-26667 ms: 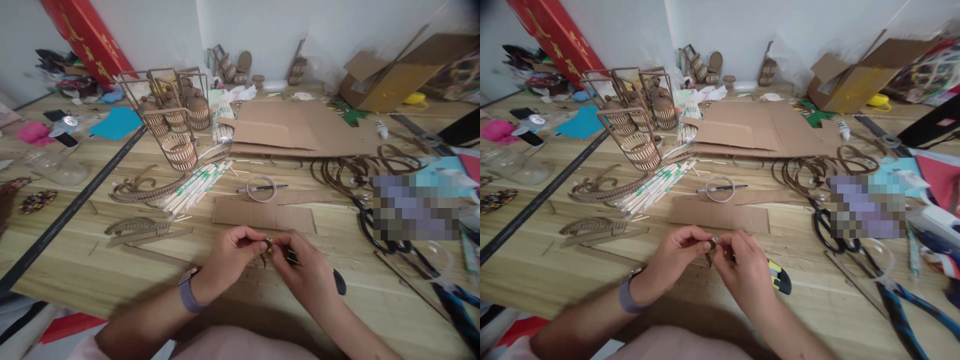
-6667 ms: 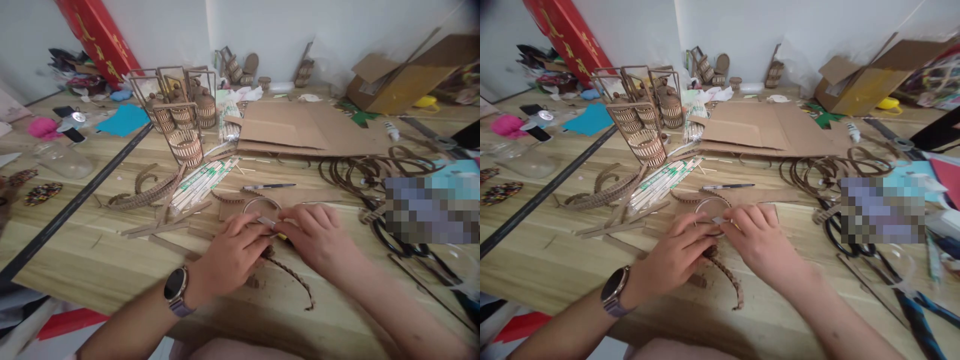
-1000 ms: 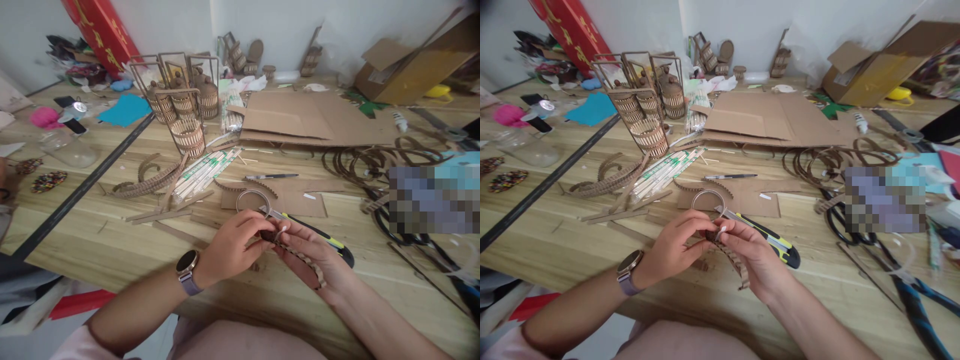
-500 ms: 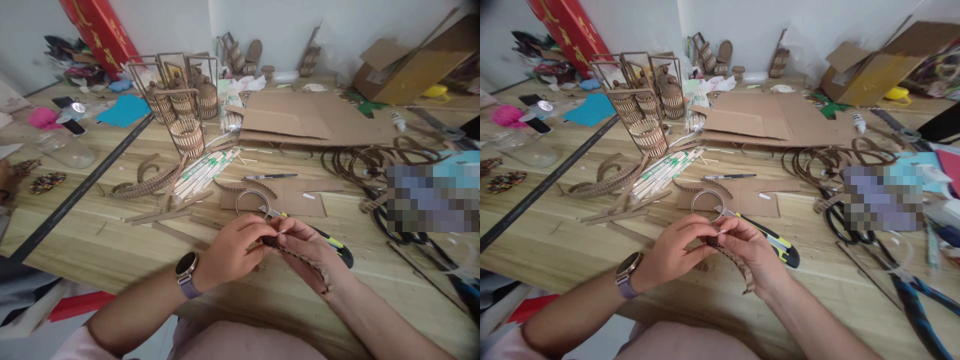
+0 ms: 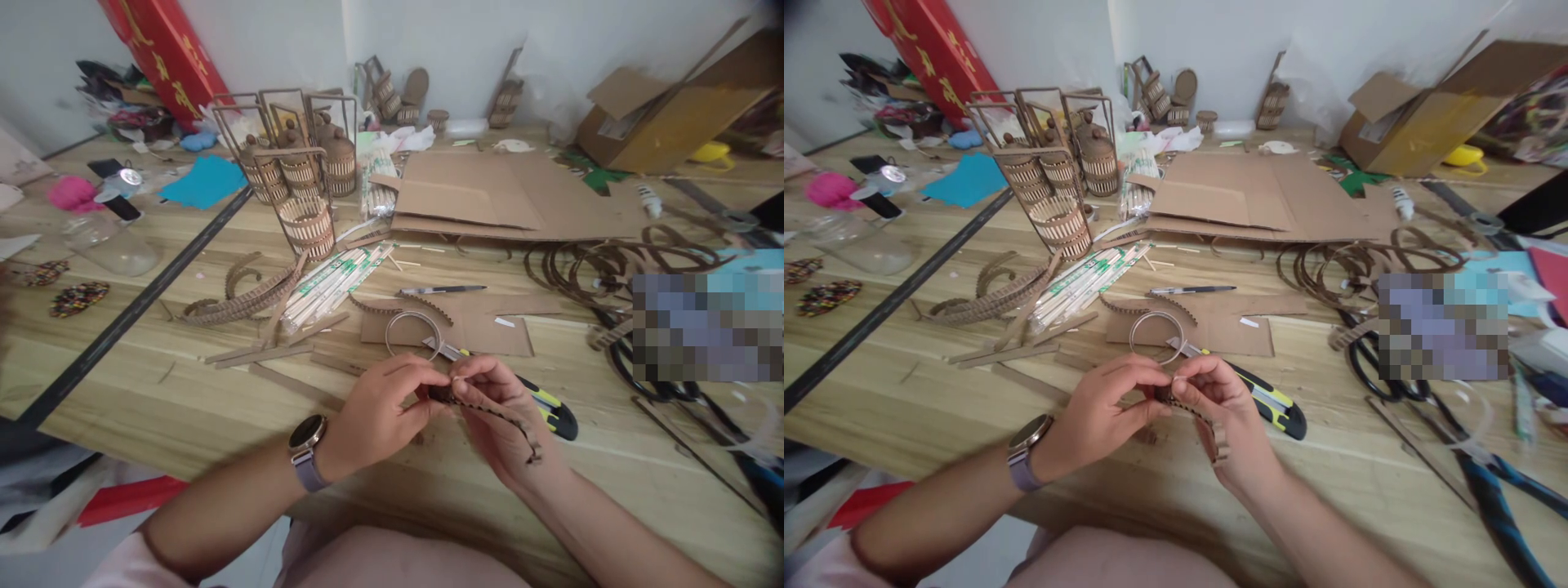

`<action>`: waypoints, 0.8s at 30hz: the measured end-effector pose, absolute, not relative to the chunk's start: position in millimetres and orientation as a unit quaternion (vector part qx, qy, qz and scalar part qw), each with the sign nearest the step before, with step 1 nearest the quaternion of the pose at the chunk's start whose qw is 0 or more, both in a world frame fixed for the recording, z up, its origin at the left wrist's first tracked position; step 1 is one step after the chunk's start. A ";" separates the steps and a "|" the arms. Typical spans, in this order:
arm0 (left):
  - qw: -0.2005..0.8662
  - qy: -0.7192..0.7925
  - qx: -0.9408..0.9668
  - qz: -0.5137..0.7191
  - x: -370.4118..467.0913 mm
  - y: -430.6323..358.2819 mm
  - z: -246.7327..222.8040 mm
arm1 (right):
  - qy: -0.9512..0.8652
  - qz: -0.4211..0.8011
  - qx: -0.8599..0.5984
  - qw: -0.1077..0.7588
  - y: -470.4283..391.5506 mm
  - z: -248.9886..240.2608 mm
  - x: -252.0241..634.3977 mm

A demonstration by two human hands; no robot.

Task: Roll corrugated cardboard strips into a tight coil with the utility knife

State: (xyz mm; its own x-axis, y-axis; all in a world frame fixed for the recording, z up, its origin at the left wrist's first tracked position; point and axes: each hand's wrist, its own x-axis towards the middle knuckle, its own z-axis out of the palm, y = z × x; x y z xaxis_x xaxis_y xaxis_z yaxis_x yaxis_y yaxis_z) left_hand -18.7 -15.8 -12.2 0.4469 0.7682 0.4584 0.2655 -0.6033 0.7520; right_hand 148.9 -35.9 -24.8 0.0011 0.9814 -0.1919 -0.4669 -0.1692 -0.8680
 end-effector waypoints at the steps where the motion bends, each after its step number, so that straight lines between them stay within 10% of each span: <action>1: 0.299 0.325 0.796 0.414 -18.8 -15.6 -12.9 | -0.308 0.634 -0.422 0.570 -36.0 -26.1 149.1; 24: 0.140 0.254 0.857 0.426 -24.5 -14.5 -16.2 | -0.313 0.701 -0.413 0.490 -38.5 -16.3 152.9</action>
State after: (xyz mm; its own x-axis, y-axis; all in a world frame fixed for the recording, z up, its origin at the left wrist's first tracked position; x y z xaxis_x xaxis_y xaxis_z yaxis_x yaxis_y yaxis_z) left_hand -24.5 -14.5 -16.2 0.5081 0.5541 0.6594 0.3160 -0.8321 0.4558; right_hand 152.9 -38.5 -16.3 -0.1787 0.9452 -0.2732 -0.4277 -0.3247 -0.8436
